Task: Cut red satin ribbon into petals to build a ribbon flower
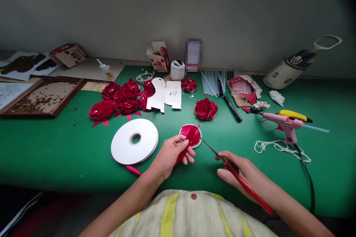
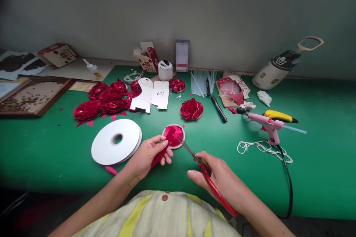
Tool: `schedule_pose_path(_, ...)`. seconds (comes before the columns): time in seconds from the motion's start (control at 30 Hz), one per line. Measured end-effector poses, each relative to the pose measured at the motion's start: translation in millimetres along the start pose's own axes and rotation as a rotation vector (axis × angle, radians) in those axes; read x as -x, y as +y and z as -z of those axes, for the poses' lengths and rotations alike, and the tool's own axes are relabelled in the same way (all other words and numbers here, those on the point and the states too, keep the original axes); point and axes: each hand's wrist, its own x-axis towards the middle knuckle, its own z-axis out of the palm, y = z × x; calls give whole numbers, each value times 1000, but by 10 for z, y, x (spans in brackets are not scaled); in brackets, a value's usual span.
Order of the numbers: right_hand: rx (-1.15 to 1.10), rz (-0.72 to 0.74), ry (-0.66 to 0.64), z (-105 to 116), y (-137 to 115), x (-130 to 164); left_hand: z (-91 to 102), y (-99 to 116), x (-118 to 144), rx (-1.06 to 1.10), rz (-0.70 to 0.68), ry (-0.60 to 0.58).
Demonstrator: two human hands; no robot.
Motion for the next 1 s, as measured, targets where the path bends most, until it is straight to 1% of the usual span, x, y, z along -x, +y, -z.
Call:
schedule_pose_path(0.1,66,-3,-45,43,-37,45,-14,14,-36,-27,22,-42)
schedule_pose_path(0.2,111,2,-57,35,-79,-31,-34,25,-48,-48,54,-100)
schedule_pose_path(0.27,117,7,-74,21,-81,-88,-37,28,-50,-51,68,-114)
schedule_pose_path(0.43,87,11,-108,-10,-1,-168,-18,7,-78,-44,89,-97)
schedule_pose_path(0.67,72,4,-108,-48,122,-268,2,-5,-150,-40,122,-96)
schedule_pose_path(0.8,81,-1,-121,-58,166,-306,18,-1,-188,-34,144,-75)
schedule_pose_path(1.0,149,-18,-128,-50,201,-348,62,-10,-122,-42,193,-37)
